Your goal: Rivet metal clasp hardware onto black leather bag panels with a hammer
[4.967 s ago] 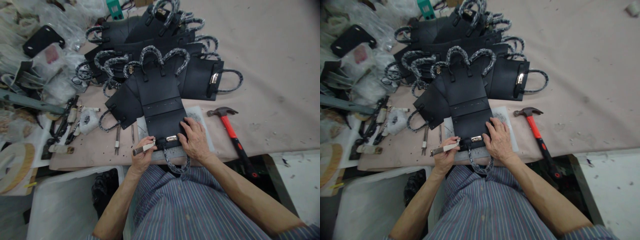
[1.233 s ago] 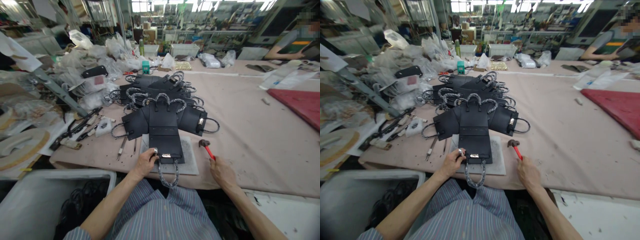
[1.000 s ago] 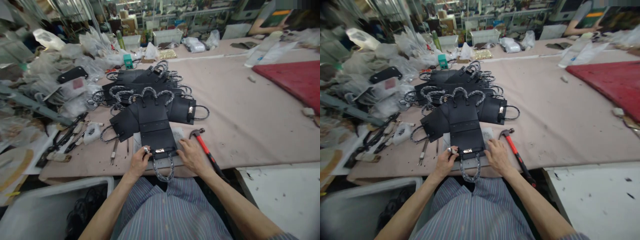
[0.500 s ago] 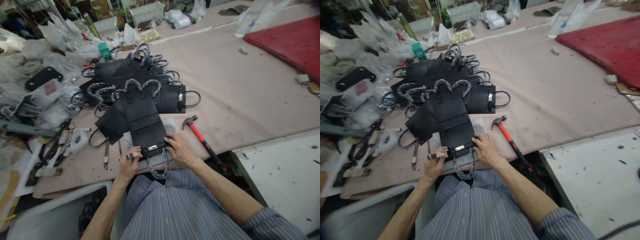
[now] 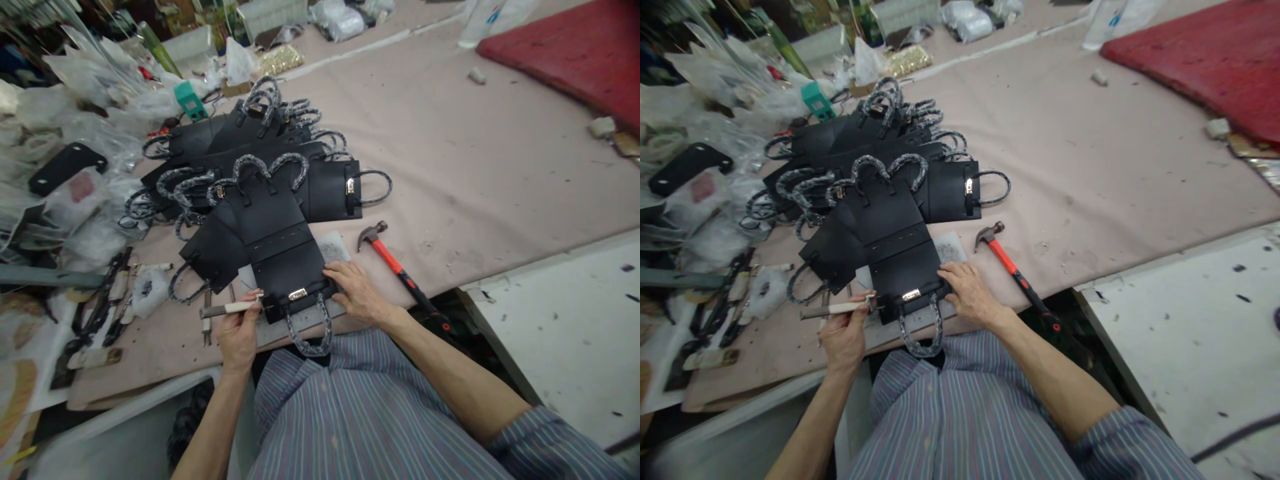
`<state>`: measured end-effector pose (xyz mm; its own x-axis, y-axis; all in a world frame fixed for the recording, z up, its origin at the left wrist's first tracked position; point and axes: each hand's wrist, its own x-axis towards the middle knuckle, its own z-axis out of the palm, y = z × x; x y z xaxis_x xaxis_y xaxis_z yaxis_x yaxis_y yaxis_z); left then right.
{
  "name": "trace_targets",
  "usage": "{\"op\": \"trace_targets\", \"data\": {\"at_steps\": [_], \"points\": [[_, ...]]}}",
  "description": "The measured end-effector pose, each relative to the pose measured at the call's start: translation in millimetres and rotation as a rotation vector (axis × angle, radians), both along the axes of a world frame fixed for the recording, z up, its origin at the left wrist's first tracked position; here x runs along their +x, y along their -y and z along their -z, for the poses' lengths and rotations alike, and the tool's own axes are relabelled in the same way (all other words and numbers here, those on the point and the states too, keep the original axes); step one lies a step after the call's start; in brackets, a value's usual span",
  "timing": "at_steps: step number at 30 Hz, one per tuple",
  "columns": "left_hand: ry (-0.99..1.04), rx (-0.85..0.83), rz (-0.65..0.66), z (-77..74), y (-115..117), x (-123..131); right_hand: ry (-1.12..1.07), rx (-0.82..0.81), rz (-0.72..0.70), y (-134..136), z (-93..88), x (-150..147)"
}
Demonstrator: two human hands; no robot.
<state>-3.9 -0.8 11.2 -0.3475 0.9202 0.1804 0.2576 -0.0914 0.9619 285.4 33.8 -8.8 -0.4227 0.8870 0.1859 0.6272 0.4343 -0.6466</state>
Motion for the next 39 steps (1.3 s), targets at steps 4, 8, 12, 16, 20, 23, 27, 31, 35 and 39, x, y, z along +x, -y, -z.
{"op": "trace_targets", "data": {"at_steps": [4, 8, 12, 16, 20, 23, 27, 31, 35, 39], "points": [[0.071, 0.042, 0.203, -10.5, -16, 57, -0.075, 0.03, 0.064, 3, 5.3, -1], [-0.001, 0.008, 0.281, 1.5, -29, 92, -0.12, 0.103, 0.092, 5, 9.0, -2], [-0.073, 0.009, 0.305, 11.8, -29, 92, -0.152, 0.149, 0.097, 3, 9.5, 1], [-0.128, 0.019, 0.32, 11.4, -28, 89, -0.173, 0.171, 0.098, 2, 10.3, 2], [-0.173, 0.052, 0.348, 9.4, -29, 91, -0.185, 0.165, 0.097, 3, 11.8, 2], [-0.195, 0.073, 0.353, 10.2, -29, 93, -0.199, 0.175, 0.095, 3, 10.9, 2], [-0.228, 0.076, 0.35, 13.0, -31, 92, -0.204, 0.161, 0.099, 2, 8.6, 3], [-0.255, 0.078, 0.357, 12.3, -32, 93, -0.201, 0.117, 0.103, 3, 9.1, 4], [-0.313, 0.083, 0.371, 6.4, -29, 96, -0.208, 0.1, 0.105, 3, 9.9, 4], [-0.376, 0.074, 0.314, 3.7, -21, 97, -0.188, 0.106, 0.141, 4, 8.2, 4]]}}
